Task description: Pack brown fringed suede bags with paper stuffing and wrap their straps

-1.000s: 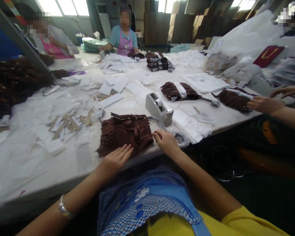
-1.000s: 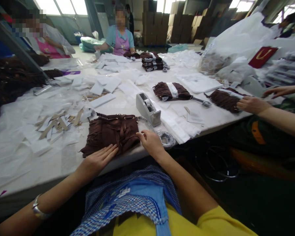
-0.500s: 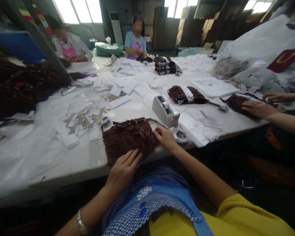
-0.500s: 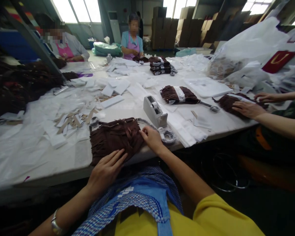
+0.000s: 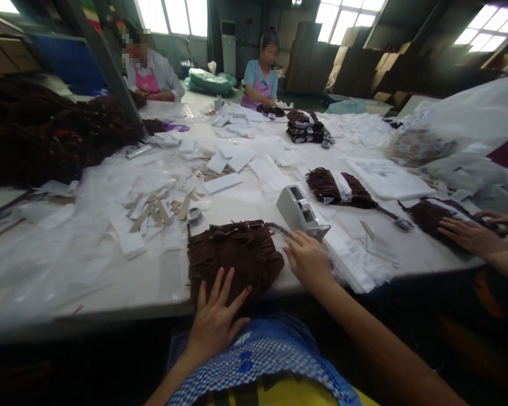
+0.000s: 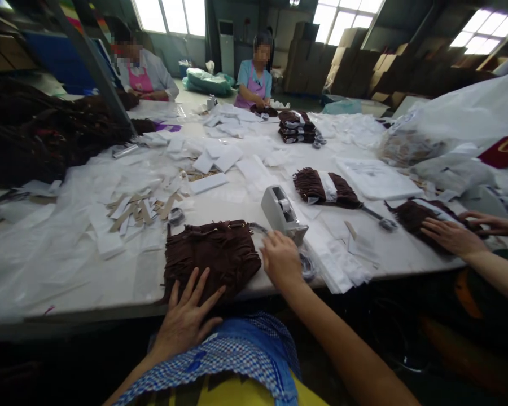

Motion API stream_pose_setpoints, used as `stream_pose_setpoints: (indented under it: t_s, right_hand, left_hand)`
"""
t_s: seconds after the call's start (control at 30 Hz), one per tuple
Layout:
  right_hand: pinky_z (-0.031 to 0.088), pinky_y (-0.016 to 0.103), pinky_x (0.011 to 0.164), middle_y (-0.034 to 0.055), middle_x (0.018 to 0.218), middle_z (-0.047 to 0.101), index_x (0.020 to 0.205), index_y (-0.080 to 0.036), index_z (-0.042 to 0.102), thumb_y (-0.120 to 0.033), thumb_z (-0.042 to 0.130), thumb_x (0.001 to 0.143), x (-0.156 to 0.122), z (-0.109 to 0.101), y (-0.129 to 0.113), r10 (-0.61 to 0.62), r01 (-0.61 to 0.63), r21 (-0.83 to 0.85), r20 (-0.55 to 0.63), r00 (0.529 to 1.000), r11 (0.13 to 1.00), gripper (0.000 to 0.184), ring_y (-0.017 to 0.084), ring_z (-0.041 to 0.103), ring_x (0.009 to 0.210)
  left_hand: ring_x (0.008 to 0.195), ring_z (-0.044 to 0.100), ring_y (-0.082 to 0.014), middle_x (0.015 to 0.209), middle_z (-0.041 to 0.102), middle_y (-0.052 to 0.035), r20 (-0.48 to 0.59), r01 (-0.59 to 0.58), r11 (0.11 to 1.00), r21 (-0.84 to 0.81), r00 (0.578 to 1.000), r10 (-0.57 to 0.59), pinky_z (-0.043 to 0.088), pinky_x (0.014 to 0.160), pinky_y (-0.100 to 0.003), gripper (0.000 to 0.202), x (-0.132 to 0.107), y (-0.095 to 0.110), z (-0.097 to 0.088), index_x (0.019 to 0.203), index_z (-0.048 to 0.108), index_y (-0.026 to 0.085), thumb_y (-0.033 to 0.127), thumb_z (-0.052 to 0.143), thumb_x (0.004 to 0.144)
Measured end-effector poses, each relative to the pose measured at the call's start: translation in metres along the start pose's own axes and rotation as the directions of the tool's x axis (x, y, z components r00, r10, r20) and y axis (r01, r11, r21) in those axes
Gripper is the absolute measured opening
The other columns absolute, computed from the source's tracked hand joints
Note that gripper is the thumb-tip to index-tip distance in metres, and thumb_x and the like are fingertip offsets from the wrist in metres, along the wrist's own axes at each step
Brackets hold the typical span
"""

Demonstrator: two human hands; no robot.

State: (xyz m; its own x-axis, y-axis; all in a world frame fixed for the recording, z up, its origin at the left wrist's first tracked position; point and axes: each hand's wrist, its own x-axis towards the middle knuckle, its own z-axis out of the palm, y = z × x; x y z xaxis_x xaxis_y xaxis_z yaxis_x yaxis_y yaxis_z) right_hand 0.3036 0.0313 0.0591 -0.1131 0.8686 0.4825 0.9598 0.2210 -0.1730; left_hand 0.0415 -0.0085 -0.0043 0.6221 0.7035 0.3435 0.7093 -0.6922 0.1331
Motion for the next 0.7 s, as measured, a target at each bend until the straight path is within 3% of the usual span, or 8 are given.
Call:
stream_pose_setpoints:
  t_s: [0.1,0.17,0.27,0.37,0.47,0.53,0.6,0.7]
  right_hand:
    - [0.033,0.045,0.115,0.0064,0.139,0.059,0.131,-0.024,0.060,-0.028,0.051,0.097,0.015,0.017,-0.040,-0.293,0.264,0.217,0.112,0.950,0.940,0.035,0.023,0.049,0.133]
    - [0.031,0.045,0.116,0.0079,0.140,0.057,0.137,-0.022,0.056,-0.041,0.051,0.097,0.026,0.032,-0.050,-0.331,0.271,0.250,0.244,0.911,0.930,0.044,0.024,0.048,0.134]
    - [0.031,0.051,0.113,0.0118,0.140,0.057,0.133,-0.019,0.060,-0.035,0.048,0.099,0.043,0.039,-0.028,-0.043,0.029,0.046,0.336,0.941,0.999,0.040,0.028,0.052,0.130]
    - [0.037,0.051,0.109,0.0171,0.142,0.054,0.131,-0.013,0.062,-0.017,0.047,0.094,0.051,0.031,-0.014,0.155,-0.136,-0.095,0.221,0.963,0.986,0.039,0.032,0.048,0.132]
    - [0.035,0.045,0.113,0.0098,0.145,0.053,0.135,-0.021,0.058,-0.015,0.048,0.093,0.045,0.031,-0.033,-0.151,0.135,0.088,0.214,0.965,0.987,0.044,0.026,0.045,0.136]
    - [0.037,0.042,0.113,0.0040,0.142,0.056,0.134,-0.027,0.059,-0.021,0.050,0.094,0.036,0.034,-0.039,-0.424,0.364,0.247,0.269,0.865,0.898,0.041,0.022,0.048,0.133]
    - [0.041,0.042,0.109,0.0025,0.135,0.062,0.126,-0.028,0.064,-0.024,0.053,0.094,0.029,0.029,-0.027,-0.470,0.398,0.266,0.319,0.823,0.878,0.034,0.022,0.054,0.128]
    - [0.047,0.046,0.101,0.0096,0.121,0.069,0.107,-0.020,0.073,-0.011,0.052,0.089,0.022,0.003,0.004,-0.128,0.129,0.007,0.218,0.968,0.992,0.028,0.026,0.062,0.116]
  left_hand:
    - [0.144,0.030,-0.0367,0.154,0.040,-0.0121,-0.006,-0.006,0.999,0.039,1.000,0.006,0.010,0.115,-0.061,0.068,-0.001,-0.004,0.010,0.142,0.047,0.043,0.072,0.053,0.081]
    - [0.144,0.031,-0.0350,0.152,0.044,-0.0114,-0.016,-0.015,0.997,0.069,1.000,0.016,0.006,0.116,-0.059,0.069,-0.002,-0.007,0.015,0.143,0.045,0.043,0.074,0.050,0.081]
    - [0.145,0.029,-0.0332,0.154,0.041,-0.0110,-0.001,-0.017,0.995,0.096,1.000,0.017,0.005,0.116,-0.057,0.074,-0.003,-0.008,0.017,0.147,0.037,0.043,0.076,0.045,0.081]
    - [0.145,0.029,-0.0330,0.155,0.040,-0.0100,0.014,-0.008,0.995,0.102,1.000,0.007,0.006,0.116,-0.057,0.075,-0.003,-0.008,0.017,0.148,0.034,0.045,0.076,0.044,0.081]
    - [0.142,0.033,-0.0341,0.151,0.046,-0.0107,0.000,-0.008,0.995,0.099,1.000,0.008,0.007,0.115,-0.058,0.072,-0.003,-0.008,0.017,0.146,0.039,0.045,0.076,0.045,0.081]
    - [0.141,0.036,-0.0347,0.148,0.049,-0.0112,-0.017,-0.012,0.995,0.095,1.000,0.013,0.008,0.115,-0.058,0.070,-0.002,-0.009,0.017,0.144,0.042,0.044,0.075,0.046,0.081]
    - [0.141,0.035,-0.0349,0.150,0.047,-0.0110,0.000,-0.017,0.996,0.083,1.000,0.017,0.012,0.115,-0.058,0.071,-0.001,-0.009,0.014,0.145,0.041,0.043,0.074,0.047,0.082]
    - [0.142,0.034,-0.0357,0.155,0.040,-0.0106,0.032,-0.003,0.999,0.053,0.999,0.001,0.017,0.113,-0.060,0.074,0.001,-0.006,0.009,0.147,0.038,0.044,0.074,0.050,0.080]
